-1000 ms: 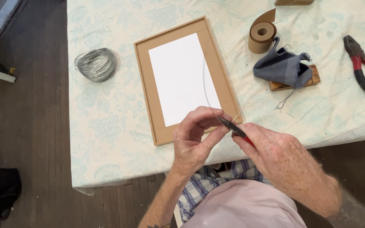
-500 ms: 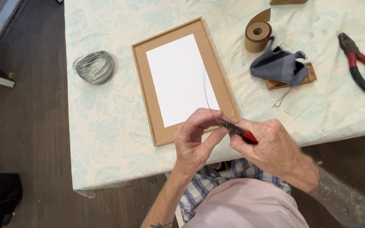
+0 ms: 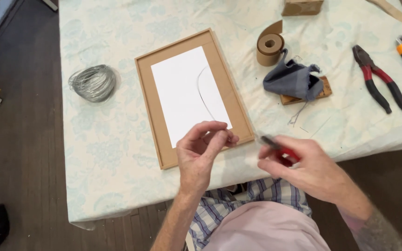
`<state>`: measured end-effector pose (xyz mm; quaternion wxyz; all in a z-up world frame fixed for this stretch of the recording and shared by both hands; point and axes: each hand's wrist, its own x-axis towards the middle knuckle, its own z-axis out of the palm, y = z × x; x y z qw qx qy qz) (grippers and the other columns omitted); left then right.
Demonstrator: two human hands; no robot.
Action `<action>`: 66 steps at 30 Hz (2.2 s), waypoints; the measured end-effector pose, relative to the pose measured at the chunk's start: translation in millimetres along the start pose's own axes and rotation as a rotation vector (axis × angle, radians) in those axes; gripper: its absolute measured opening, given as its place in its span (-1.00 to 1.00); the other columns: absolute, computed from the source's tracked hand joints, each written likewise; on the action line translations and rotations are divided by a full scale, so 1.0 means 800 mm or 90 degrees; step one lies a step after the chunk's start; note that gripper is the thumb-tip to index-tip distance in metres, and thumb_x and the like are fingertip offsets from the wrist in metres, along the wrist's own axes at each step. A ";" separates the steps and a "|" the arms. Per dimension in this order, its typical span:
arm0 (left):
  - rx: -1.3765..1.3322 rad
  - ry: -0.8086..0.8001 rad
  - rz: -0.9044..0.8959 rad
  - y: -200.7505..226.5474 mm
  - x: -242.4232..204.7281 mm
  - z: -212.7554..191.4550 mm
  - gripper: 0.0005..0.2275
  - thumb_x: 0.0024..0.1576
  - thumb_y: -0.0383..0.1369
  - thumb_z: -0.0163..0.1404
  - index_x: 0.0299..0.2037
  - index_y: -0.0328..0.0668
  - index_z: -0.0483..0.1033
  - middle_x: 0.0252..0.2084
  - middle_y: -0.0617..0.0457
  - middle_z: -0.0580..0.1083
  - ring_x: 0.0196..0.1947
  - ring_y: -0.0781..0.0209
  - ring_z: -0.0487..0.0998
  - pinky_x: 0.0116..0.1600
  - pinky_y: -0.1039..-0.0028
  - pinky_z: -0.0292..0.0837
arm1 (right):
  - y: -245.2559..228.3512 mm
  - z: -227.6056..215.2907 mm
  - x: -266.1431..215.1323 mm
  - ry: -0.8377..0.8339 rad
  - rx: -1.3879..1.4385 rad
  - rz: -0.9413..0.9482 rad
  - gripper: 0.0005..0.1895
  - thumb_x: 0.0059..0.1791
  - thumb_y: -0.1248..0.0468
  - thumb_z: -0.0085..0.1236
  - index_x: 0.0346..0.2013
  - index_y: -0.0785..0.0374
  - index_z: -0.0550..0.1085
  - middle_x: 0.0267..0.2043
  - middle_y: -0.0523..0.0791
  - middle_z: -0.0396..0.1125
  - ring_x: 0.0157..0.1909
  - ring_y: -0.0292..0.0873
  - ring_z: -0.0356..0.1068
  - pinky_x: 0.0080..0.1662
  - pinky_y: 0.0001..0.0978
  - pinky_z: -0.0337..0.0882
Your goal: Attaching a hanging wire to the back of a picture frame using pliers and a power drill
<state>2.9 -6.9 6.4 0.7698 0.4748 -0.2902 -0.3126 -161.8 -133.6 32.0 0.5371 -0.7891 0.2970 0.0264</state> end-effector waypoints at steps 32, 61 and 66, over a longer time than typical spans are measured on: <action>-0.271 0.088 -0.397 -0.081 -0.027 0.041 -0.88 0.06 -0.64 0.18 -0.22 -0.37 0.64 -0.33 -0.17 0.63 -0.37 0.18 0.67 -0.24 0.53 0.67 | 0.055 -0.009 -0.006 0.341 0.102 -0.544 -0.82 -0.08 0.43 0.31 -0.21 0.42 0.54 -0.23 0.05 0.53 -0.21 -0.12 0.60 -0.06 -0.47 0.68; -0.021 0.074 -0.310 -0.069 -0.008 0.084 -0.76 0.06 -0.49 0.18 -0.09 -0.49 0.66 -0.29 -0.20 0.64 -0.29 0.03 0.69 -0.13 0.29 0.73 | 0.203 -0.116 0.016 0.484 -0.693 0.125 -0.36 0.12 -0.16 -0.11 0.35 0.16 0.39 0.07 -0.02 0.37 0.03 -0.07 0.30 0.07 -0.08 0.23; -0.034 0.050 -0.292 -0.058 -0.007 0.085 -0.76 0.07 -0.48 0.18 -0.09 -0.49 0.67 -0.33 -0.19 0.62 -0.29 0.03 0.69 -0.14 0.32 0.73 | 0.189 -0.177 0.040 0.589 -0.574 0.046 -0.51 0.19 0.00 0.01 0.28 0.27 0.45 0.12 0.08 0.38 0.04 0.05 0.30 -0.01 -0.04 0.26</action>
